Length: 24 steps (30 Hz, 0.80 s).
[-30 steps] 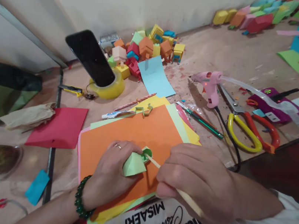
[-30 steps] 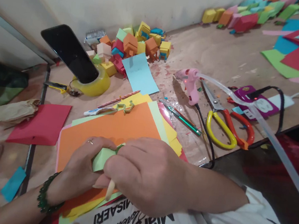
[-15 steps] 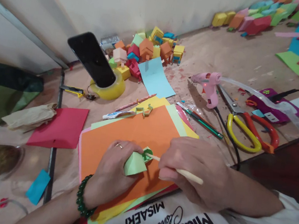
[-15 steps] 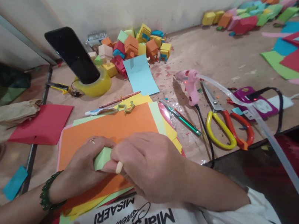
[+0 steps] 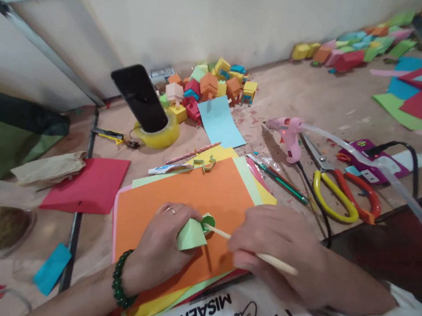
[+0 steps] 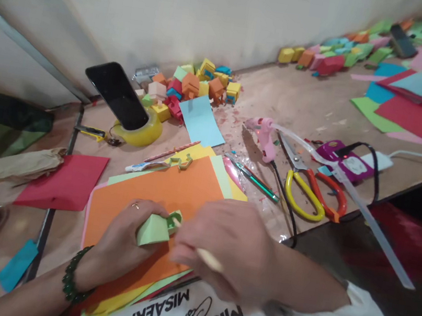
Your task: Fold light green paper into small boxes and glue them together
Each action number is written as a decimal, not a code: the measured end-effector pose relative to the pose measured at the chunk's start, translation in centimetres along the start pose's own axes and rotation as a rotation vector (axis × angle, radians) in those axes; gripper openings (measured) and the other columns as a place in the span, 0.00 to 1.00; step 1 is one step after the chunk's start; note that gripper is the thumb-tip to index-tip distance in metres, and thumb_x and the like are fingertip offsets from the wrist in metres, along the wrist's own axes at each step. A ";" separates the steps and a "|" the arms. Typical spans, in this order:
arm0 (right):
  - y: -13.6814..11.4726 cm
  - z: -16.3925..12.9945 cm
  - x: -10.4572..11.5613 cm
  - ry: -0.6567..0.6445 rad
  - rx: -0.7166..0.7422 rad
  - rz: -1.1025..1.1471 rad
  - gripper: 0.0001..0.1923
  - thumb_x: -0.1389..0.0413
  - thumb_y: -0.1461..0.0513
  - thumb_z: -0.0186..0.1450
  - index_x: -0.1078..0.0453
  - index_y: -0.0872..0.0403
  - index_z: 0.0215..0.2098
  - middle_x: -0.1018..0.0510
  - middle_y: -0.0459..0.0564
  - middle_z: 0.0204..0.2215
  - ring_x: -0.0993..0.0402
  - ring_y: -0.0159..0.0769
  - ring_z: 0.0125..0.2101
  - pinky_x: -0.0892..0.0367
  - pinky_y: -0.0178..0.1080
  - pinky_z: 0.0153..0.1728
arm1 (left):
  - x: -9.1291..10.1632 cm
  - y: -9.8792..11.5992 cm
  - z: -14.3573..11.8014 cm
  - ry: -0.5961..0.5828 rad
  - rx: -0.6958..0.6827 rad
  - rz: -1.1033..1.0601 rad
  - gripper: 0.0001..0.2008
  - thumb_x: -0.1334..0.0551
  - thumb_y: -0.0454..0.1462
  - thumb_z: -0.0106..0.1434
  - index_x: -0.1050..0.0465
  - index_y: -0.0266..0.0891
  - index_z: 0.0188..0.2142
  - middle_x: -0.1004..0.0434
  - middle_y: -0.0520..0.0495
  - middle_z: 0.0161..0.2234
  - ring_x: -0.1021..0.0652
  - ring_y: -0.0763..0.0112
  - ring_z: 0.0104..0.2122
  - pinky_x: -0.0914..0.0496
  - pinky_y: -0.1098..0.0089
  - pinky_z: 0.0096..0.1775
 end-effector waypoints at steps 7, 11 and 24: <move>1.1 -1.1 0.4 0.036 -0.008 -0.540 0.13 0.54 0.72 0.65 0.30 0.54 0.38 0.25 0.50 0.27 0.30 0.34 0.26 0.36 0.35 0.26 | 0.1 -0.4 0.1 0.001 0.068 -0.066 0.09 0.39 0.30 0.53 0.32 0.42 0.35 0.22 0.50 0.31 0.24 0.66 0.31 0.34 0.64 0.38; 3.5 -1.4 -2.3 -0.233 -0.090 -0.602 0.23 0.55 0.76 0.58 0.29 0.56 0.45 0.24 0.51 0.28 0.30 0.33 0.25 0.35 0.34 0.23 | 0.9 -0.2 0.0 0.007 0.106 -0.168 0.06 0.38 0.34 0.55 0.31 0.42 0.34 0.23 0.48 0.31 0.25 0.65 0.31 0.33 0.65 0.36; 2.9 3.1 -3.2 -0.433 -0.254 0.386 0.20 0.53 0.57 0.69 0.36 0.55 0.21 0.29 0.49 0.26 0.30 0.31 0.29 0.32 0.34 0.29 | 1.6 1.5 -1.7 -0.309 -0.047 -0.706 0.11 0.34 0.35 0.50 0.31 0.42 0.34 0.28 0.51 0.28 0.30 0.74 0.25 0.36 0.74 0.28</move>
Point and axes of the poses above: each hand's wrist, its own z-axis towards the middle knuckle, its own x-axis out of the back of the hand, y = z × x, the point moved 4 cm from there along z, towards the middle knuckle
